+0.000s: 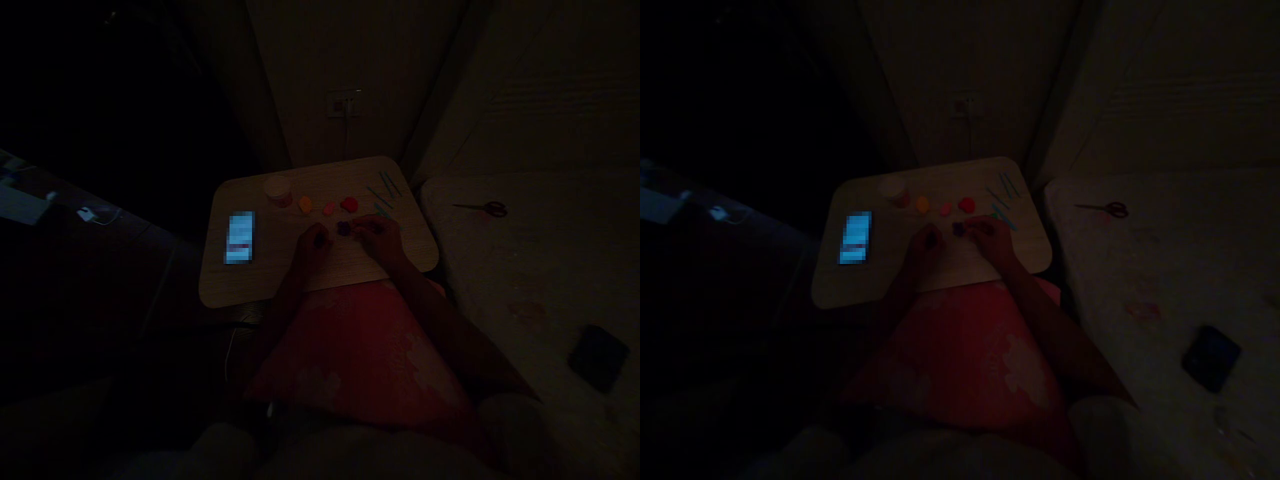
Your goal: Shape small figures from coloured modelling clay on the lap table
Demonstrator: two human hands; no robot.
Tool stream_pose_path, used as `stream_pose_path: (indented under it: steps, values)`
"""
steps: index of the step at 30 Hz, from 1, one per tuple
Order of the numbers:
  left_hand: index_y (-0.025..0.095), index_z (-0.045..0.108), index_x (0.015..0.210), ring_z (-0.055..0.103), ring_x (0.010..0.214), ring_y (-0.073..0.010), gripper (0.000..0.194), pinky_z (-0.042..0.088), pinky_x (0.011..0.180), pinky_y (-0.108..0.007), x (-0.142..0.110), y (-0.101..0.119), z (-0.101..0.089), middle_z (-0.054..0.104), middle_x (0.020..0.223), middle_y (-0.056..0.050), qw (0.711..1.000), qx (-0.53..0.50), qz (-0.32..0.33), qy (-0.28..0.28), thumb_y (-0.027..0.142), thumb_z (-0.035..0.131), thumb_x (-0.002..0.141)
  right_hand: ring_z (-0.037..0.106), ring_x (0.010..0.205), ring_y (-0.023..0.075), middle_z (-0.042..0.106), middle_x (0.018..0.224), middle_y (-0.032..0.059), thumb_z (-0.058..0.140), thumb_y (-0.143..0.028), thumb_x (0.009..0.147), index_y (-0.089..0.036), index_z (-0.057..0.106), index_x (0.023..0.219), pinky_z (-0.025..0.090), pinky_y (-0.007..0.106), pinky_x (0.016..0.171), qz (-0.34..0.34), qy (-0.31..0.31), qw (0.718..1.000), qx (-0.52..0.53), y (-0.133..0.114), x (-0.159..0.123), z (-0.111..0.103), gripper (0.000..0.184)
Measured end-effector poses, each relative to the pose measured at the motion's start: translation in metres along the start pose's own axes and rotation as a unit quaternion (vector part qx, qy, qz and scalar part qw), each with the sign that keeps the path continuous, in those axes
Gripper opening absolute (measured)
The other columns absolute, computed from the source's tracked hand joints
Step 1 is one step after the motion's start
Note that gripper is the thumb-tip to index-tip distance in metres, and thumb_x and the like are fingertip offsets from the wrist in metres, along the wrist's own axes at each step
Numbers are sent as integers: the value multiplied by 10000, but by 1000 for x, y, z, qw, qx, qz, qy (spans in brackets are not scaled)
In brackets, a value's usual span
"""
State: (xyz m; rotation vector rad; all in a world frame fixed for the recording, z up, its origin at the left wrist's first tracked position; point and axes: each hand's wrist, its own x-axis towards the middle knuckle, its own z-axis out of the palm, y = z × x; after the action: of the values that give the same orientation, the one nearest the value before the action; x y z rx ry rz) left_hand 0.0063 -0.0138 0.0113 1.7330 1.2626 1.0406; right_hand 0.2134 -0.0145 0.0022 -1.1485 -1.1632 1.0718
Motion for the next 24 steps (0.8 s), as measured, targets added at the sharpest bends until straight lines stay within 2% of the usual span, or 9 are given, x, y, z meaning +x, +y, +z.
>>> stream_pose_path:
  steps: [5, 10, 13, 17, 21, 24]
  values:
    - [214, 492, 776, 480, 711, -137, 133, 398, 684, -264, -1, 1, -1, 523, 750, 30, 1000, 0, 0, -3, 148, 608, 774, 710, 789, 199, 782, 873, 46, 850, -304, 695, -216, 787, 858, 581, 343, 733, -30, 19, 998, -46, 0, 0, -2, 196]
    - [212, 493, 774, 479, 710, -133, 126, 389, 685, -266, -1, 1, -1, 522, 752, 32, 1000, -13, 10, -1, 142, 598, 769, 668, 674, 179, 752, 753, 28, 830, -334, 702, -220, 781, 834, 549, 315, 635, -11, 15, 999, -31, -6, -1, 0, 182]
    - [210, 486, 764, 471, 703, -129, 137, 386, 681, -263, -1, 3, -1, 509, 739, 36, 1000, -13, 10, 0, 134, 600, 767, 629, 608, 159, 713, 672, 16, 791, -374, 747, -217, 758, 771, 514, 294, 588, -13, 7, 1000, -24, -8, -1, 1, 162]
    - [211, 481, 761, 469, 700, -130, 151, 389, 673, -260, -1, 5, -1, 512, 737, 35, 1000, -6, 2, -4, 121, 603, 762, 564, 543, 140, 645, 589, -3, 751, -420, 799, -219, 691, 692, 457, 274, 536, -17, 12, 999, -31, -10, -1, 0, 235]
    - [213, 484, 766, 480, 717, -138, 159, 397, 681, -261, -1, 4, -1, 525, 748, 30, 1000, 8, -2, -1, 124, 614, 743, 542, 530, 135, 599, 579, -11, 705, -514, 872, -222, 646, 684, 443, 276, 529, -21, 16, 999, -40, -12, -2, -1, 353]
    - [215, 490, 778, 483, 717, -139, 143, 403, 691, -263, -1, 3, -1, 524, 751, 31, 1000, 5, -6, -1, 134, 605, 751, 544, 523, 134, 590, 595, -8, 613, -574, 941, -216, 682, 733, 438, 277, 516, -29, 13, 999, -26, -11, -1, -2, 420]
